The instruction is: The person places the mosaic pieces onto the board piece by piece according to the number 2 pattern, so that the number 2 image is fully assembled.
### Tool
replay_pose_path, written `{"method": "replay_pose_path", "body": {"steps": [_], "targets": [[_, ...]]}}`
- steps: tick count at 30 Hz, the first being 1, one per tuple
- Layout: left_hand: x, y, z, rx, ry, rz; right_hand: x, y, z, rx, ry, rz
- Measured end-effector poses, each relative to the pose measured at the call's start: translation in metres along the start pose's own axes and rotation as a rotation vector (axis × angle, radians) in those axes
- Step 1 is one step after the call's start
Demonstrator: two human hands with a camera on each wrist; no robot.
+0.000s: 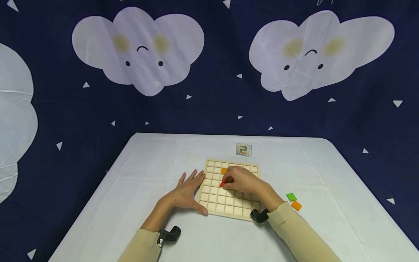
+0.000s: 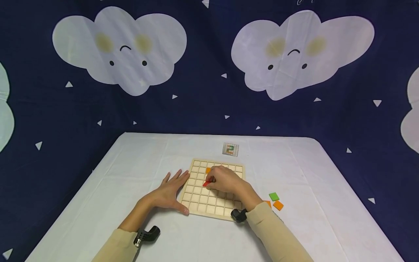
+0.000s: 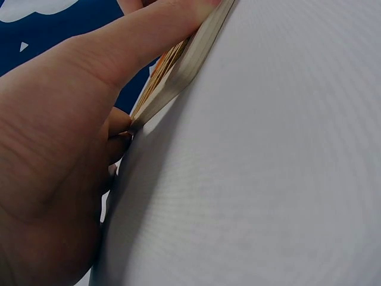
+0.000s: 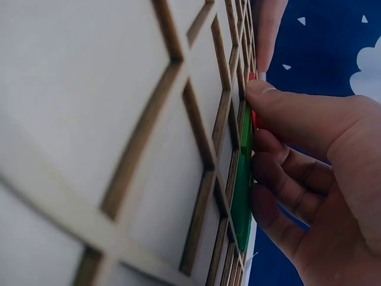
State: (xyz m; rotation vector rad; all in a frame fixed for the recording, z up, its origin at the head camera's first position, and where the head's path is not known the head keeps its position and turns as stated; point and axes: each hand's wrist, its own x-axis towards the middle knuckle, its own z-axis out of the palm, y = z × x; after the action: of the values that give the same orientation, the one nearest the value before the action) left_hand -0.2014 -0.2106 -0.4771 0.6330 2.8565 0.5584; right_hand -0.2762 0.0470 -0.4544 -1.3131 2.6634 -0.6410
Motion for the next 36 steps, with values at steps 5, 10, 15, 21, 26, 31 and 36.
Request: {"method": "replay_pose_path", "body": {"steps": [5, 10, 15, 21, 26, 31, 36], "targets": [[0.000, 0.000, 0.000, 0.002, 0.001, -0.004, -0.001, 0.000, -0.001, 0.011, 0.002, 0.000], [0.000, -0.001, -0.002, 0.006, 0.000, 0.007, -0.004, -0.001, -0.003, 0.023, 0.015, -0.003], [0.000, -0.001, -0.003, 0.011, -0.001, 0.009, -0.006, -0.001, -0.004, 0.038, 0.039, 0.003], [0.000, 0.000, 0.000, 0.004, 0.003, 0.000, -0.013, 0.001, -0.008, 0.049, 0.075, 0.023], [0.001, -0.001, 0.001, 0.000, 0.012, 0.003, -0.022, 0.006, -0.011, 0.060, 0.101, 0.038], [0.001, -0.002, 0.002, 0.002, 0.014, -0.004, -0.029, 0.009, -0.014, 0.078, 0.114, 0.036], [0.001, -0.002, 0.002, 0.005, 0.017, -0.003, -0.035, 0.012, -0.016, 0.080, 0.133, 0.031]]}}
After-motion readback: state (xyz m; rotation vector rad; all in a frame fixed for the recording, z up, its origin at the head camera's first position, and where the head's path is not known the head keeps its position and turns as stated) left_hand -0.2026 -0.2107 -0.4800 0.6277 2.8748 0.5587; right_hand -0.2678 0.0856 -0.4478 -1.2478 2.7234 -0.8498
